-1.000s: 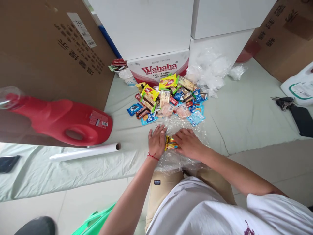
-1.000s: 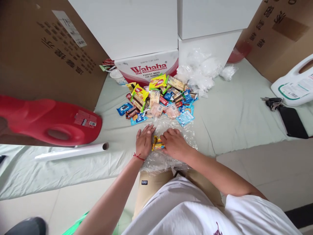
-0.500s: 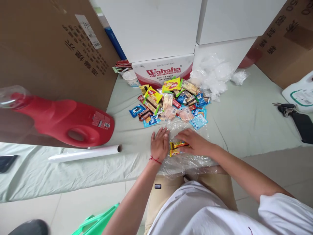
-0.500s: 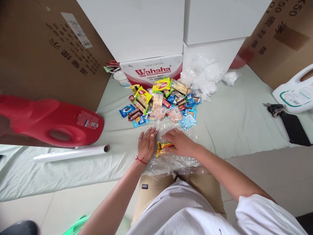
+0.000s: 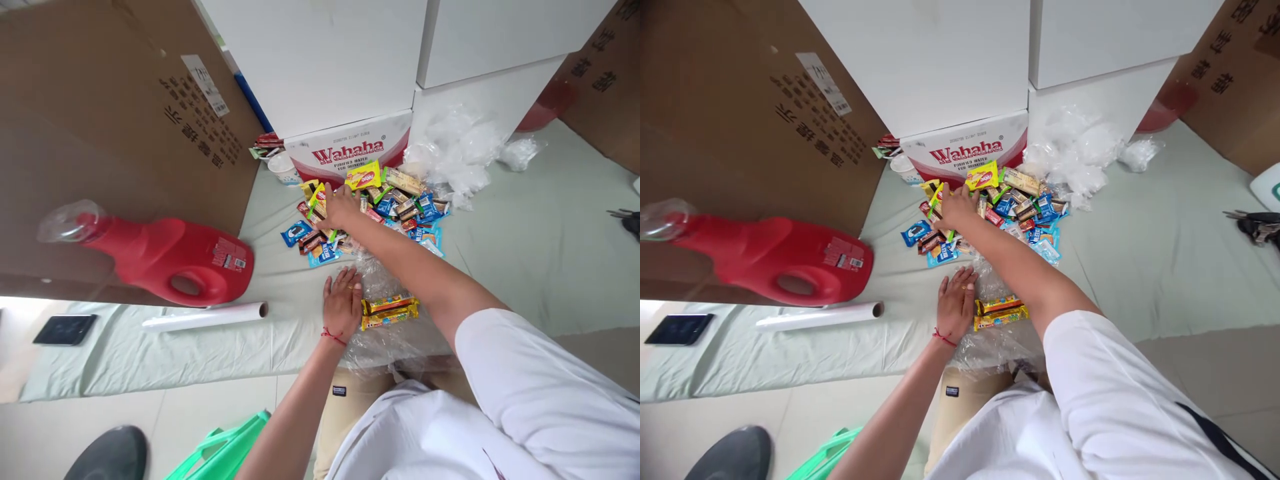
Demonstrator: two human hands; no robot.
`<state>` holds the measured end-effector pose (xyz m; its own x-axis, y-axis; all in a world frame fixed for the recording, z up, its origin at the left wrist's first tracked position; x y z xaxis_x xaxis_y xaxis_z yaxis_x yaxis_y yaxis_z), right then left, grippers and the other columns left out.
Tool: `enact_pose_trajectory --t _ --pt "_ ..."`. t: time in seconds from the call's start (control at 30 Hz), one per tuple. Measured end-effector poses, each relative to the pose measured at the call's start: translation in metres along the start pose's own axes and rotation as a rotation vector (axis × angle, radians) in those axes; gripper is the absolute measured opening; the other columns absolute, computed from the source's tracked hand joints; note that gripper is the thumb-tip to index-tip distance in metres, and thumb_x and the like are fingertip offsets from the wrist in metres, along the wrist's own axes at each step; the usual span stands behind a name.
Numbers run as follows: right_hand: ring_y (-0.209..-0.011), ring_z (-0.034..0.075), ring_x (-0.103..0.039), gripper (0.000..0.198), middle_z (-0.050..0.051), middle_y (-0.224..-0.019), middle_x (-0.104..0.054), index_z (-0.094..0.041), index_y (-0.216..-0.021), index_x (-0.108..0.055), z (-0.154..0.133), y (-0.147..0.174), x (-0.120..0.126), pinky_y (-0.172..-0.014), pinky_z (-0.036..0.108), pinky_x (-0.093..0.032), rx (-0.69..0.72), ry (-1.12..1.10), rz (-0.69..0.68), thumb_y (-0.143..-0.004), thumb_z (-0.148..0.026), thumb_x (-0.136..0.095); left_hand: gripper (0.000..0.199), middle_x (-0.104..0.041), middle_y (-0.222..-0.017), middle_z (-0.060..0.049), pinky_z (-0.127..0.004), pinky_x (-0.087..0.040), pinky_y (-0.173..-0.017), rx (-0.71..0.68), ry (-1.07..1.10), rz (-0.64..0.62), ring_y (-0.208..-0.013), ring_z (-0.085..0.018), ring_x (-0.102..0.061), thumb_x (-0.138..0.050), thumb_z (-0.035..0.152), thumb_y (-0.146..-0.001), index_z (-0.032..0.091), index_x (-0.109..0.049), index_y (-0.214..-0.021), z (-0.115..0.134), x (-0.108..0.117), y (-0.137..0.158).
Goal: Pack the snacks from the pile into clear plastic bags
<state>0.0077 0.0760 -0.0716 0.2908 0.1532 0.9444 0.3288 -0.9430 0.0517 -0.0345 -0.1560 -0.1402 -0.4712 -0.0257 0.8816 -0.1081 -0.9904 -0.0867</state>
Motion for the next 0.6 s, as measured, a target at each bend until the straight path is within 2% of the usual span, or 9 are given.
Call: enact_pose_trajectory --t 0.07,0.17,0.23,0.3,0.4,0.5,0.6 --pt "-0.147 0.045 -0.031 0.110 0.031 -0.155 -0.043 -0.003 -0.159 -0.028 -0.006 0.003 -0.005 -0.120 0.062 -0.021 0.022 0.012 0.046 -0.075 -0.045 -0.086 0.046 -0.057 -0.153 -0.004 -0.054 -0.023 -0.128 -0.008 -0.005 -0.003 -0.151 -0.021 -0.041 -0.027 0.034 -0.110 0.025 -0.064 -0.136 0.000 -0.001 0.000" --pt "-0.132 0.039 -0.049 0.076 0.027 -0.137 -0.062 -0.003 -0.145 -0.048 -0.005 0.023 -0.002 -0.111 0.050 -0.038 0.065 -0.025 0.094 -0.079 -0.025 -0.079 0.045 -0.057 -0.154 -0.005 -0.054 -0.024 -0.128 -0.019 -0.005 -0.003 -0.151 -0.022 -0.042 -0.030 0.034 -0.109 0.024 -0.064 -0.136 0.000 -0.001 0.000" --pt "-0.118 0.034 -0.060 0.051 0.020 -0.124 -0.069 -0.011 -0.130 -0.062 0.007 0.037 0.006 -0.099 0.042 -0.046 0.088 -0.063 0.042 -0.084 -0.027 -0.074 0.045 -0.056 -0.154 -0.005 -0.054 -0.025 -0.128 -0.019 -0.001 0.002 -0.151 -0.022 -0.042 -0.030 0.034 -0.109 0.024 -0.063 -0.137 0.001 -0.001 0.000" --pt "-0.101 0.029 -0.065 0.034 0.013 -0.113 -0.073 -0.016 -0.117 -0.070 0.030 0.049 0.020 -0.088 0.036 -0.049 0.077 -0.125 0.004 -0.089 -0.035 -0.068 0.045 -0.057 -0.154 -0.005 -0.054 -0.025 -0.128 -0.017 0.006 0.003 -0.150 -0.022 -0.042 -0.030 0.034 -0.109 0.025 -0.063 -0.137 0.002 0.000 0.000" --pt "-0.083 0.022 -0.064 0.034 0.006 -0.096 -0.074 -0.016 -0.112 -0.072 0.081 0.057 0.046 -0.075 0.030 -0.047 -0.004 -0.238 0.038 -0.092 -0.042 -0.062 0.044 -0.058 -0.152 -0.004 -0.055 -0.026 -0.128 -0.013 0.014 0.001 -0.150 -0.022 -0.043 -0.030 0.034 -0.108 0.026 -0.064 -0.136 0.004 0.002 0.000" --pt "-0.076 0.020 -0.059 0.032 0.006 -0.089 -0.071 -0.015 -0.102 -0.074 0.131 0.061 0.064 -0.068 0.029 -0.042 -0.126 -0.179 0.068 -0.083 -0.041 -0.071 0.043 -0.058 -0.152 -0.004 -0.055 -0.026 -0.128 -0.008 0.028 0.001 -0.149 -0.022 -0.043 -0.031 0.034 -0.108 0.026 -0.064 -0.135 0.005 0.003 -0.001" --pt "-0.074 0.020 -0.056 0.033 0.006 -0.086 -0.070 -0.015 -0.099 -0.074 0.154 0.066 0.064 -0.068 0.029 -0.040 -0.167 -0.154 0.075 -0.082 -0.043 -0.074 0.045 -0.058 -0.153 -0.004 -0.055 -0.025 -0.128 -0.013 0.039 0.000 -0.150 -0.022 -0.043 -0.029 0.034 -0.109 0.026 -0.064 -0.135 0.005 0.003 -0.001"
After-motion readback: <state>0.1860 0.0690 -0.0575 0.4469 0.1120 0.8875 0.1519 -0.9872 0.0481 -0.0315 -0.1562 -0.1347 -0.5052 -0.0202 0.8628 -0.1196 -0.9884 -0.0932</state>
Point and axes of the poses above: each hand's wrist, its own y-axis away from the middle knuckle, its own x-axis out of the back of the hand, z = x × y, the point moved 3 cm from there along -y, towards the middle knuckle
